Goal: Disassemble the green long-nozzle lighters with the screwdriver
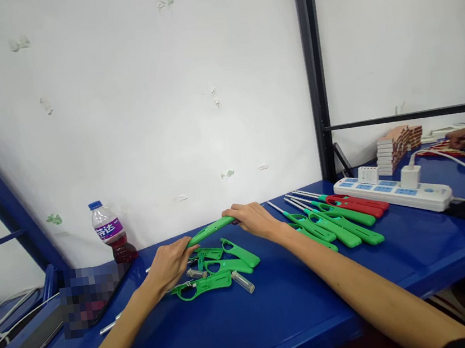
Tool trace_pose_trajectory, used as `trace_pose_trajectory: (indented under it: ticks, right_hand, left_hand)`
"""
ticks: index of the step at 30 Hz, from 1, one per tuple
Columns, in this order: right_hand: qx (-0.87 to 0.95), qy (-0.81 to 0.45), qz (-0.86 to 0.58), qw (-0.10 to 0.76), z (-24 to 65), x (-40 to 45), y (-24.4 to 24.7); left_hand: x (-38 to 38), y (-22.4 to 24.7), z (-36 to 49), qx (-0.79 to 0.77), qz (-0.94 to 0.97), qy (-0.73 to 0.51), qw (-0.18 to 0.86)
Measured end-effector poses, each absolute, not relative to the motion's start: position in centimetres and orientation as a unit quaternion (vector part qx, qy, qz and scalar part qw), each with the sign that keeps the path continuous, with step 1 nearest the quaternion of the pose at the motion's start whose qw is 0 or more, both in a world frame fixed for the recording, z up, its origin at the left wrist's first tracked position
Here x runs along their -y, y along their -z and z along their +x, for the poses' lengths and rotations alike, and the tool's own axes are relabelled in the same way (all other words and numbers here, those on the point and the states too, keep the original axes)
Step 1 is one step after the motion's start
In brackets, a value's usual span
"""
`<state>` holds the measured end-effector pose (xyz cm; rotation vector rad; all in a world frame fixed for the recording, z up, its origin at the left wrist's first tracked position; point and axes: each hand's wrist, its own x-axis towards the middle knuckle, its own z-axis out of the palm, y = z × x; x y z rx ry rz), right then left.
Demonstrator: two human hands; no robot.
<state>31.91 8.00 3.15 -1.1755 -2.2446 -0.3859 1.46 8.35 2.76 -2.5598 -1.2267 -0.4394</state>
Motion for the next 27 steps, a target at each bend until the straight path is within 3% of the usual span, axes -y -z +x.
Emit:
trace_pose_trajectory:
  ticks: [10, 27]
  right_hand:
    - [0.811, 0.248, -0.466, 0.253, 32.8, -7.8, -3.8]
    - [0.859, 0.165, -0.430, 0.224, 29.6, -6.4, -2.8]
  left_hand:
    - [-7.5, -3.7, 1.8, 0.418, -0.881, 0.191, 0.108]
    - [-6.7, -2.9, 1.8, 0.423, -0.862, 0.231, 0.156]
